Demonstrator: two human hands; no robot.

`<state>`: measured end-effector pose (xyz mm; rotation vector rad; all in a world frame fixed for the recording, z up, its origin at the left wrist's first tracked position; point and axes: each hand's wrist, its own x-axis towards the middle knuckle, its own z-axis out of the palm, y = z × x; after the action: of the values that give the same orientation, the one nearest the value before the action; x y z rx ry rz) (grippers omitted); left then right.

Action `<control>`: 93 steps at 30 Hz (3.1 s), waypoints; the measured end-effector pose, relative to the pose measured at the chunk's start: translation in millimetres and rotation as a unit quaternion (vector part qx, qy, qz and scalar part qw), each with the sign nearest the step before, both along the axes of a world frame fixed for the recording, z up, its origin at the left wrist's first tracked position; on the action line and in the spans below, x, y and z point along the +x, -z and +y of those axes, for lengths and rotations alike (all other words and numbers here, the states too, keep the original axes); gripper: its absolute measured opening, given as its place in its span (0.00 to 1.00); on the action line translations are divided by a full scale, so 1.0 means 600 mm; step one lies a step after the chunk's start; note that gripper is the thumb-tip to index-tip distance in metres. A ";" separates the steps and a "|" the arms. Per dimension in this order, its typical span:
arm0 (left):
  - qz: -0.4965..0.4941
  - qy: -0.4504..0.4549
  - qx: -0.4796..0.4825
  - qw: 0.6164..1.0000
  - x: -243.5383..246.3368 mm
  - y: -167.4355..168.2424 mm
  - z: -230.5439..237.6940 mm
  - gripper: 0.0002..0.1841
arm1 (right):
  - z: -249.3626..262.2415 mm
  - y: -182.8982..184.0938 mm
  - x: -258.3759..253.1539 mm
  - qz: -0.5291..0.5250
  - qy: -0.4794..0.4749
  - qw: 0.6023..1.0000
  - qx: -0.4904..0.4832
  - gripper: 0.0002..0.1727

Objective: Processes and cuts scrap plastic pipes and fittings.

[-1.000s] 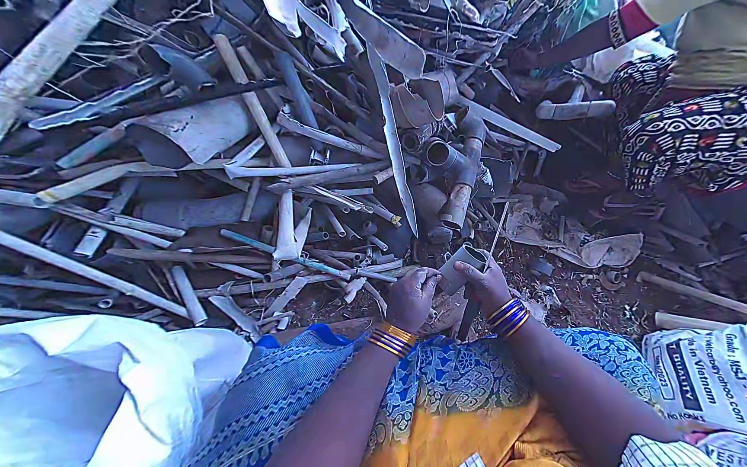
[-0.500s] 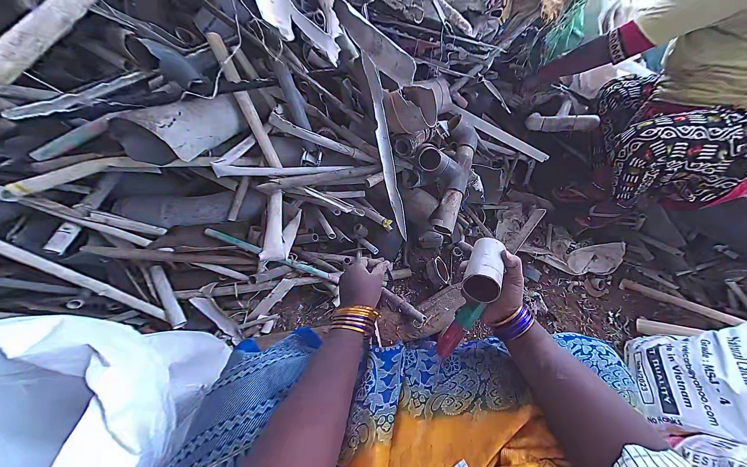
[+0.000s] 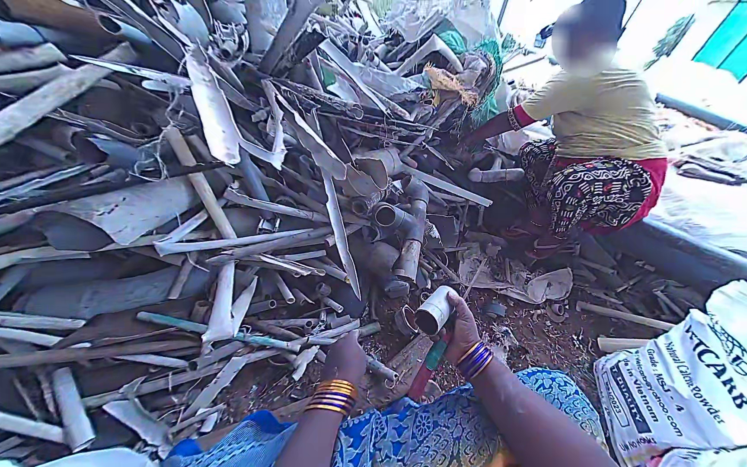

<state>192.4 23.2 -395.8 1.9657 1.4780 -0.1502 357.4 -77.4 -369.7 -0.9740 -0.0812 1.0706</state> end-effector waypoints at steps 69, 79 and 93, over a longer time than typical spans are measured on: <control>0.102 0.091 0.033 0.990 0.005 0.047 -0.009 0.50 | 0.005 0.032 0.009 -0.074 -0.058 0.994 -0.061 0.17; -0.099 0.057 0.067 0.991 -0.001 0.014 -0.009 0.24 | 0.009 0.055 0.003 -0.447 -0.018 0.892 0.061 0.44; -0.221 0.081 -0.034 0.971 -0.011 0.015 -0.002 0.28 | 0.016 0.089 -0.010 -0.656 -0.013 0.752 0.065 0.34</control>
<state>185.6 22.0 -404.6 1.9067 1.0143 0.1566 351.6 -67.5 -423.3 -1.4301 -1.3124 0.1964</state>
